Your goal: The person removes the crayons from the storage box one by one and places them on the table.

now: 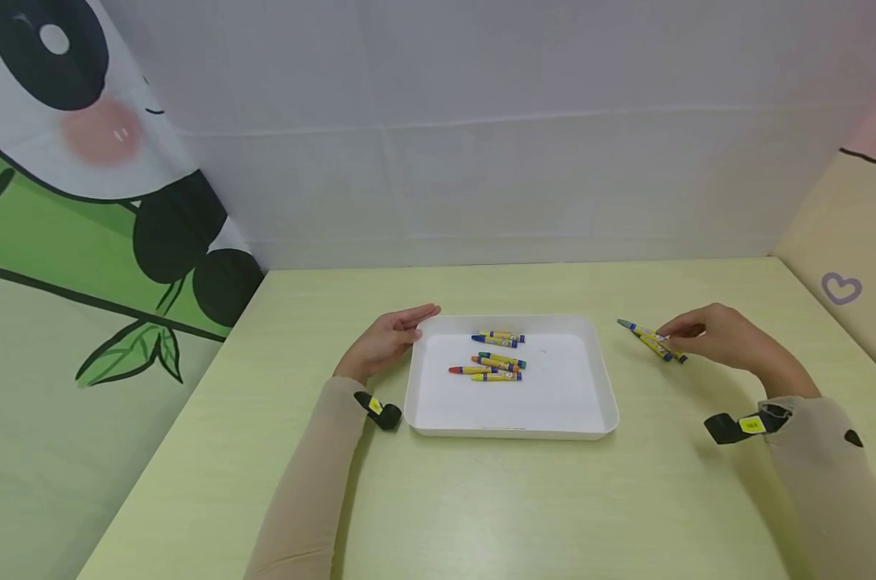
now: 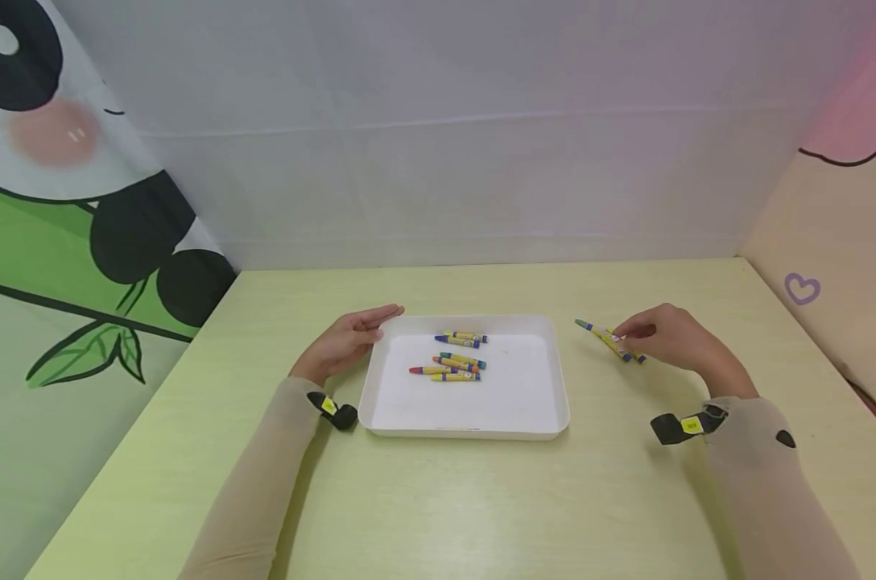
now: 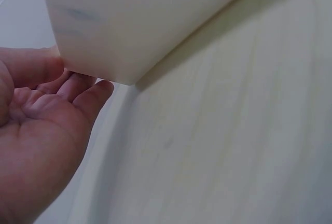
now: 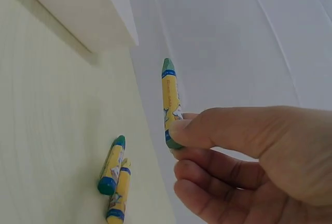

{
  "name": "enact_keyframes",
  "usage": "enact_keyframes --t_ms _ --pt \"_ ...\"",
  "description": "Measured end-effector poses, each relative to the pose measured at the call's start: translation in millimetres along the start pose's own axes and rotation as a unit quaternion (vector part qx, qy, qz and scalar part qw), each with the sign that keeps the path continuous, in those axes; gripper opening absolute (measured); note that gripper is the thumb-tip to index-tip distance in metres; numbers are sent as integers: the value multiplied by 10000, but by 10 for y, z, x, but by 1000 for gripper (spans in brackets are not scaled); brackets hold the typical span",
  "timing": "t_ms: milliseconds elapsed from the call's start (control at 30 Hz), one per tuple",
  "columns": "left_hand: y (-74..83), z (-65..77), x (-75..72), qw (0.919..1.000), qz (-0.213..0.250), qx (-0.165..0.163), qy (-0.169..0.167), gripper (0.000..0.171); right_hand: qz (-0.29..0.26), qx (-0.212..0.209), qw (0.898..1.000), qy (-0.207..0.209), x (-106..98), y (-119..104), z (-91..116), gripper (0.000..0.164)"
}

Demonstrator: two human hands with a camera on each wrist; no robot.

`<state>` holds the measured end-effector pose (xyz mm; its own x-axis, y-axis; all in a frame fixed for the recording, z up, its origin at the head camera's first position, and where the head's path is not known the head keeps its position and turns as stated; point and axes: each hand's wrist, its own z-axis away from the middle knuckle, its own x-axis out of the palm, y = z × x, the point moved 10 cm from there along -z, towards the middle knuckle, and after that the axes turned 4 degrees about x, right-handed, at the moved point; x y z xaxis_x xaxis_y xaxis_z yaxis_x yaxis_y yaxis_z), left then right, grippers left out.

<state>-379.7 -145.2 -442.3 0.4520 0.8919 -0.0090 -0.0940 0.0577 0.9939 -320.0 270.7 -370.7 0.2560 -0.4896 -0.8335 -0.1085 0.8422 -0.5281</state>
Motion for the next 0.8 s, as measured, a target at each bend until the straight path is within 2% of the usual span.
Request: enact_keyframes --t_ms 500,800 --pt "26 14 8 9999 113 40 -51 53 259 456 9976 457 -26 481 143 33" --pt "27 18 13 9999 143 12 -49 53 122 700 9968 379 44 667 139 37"
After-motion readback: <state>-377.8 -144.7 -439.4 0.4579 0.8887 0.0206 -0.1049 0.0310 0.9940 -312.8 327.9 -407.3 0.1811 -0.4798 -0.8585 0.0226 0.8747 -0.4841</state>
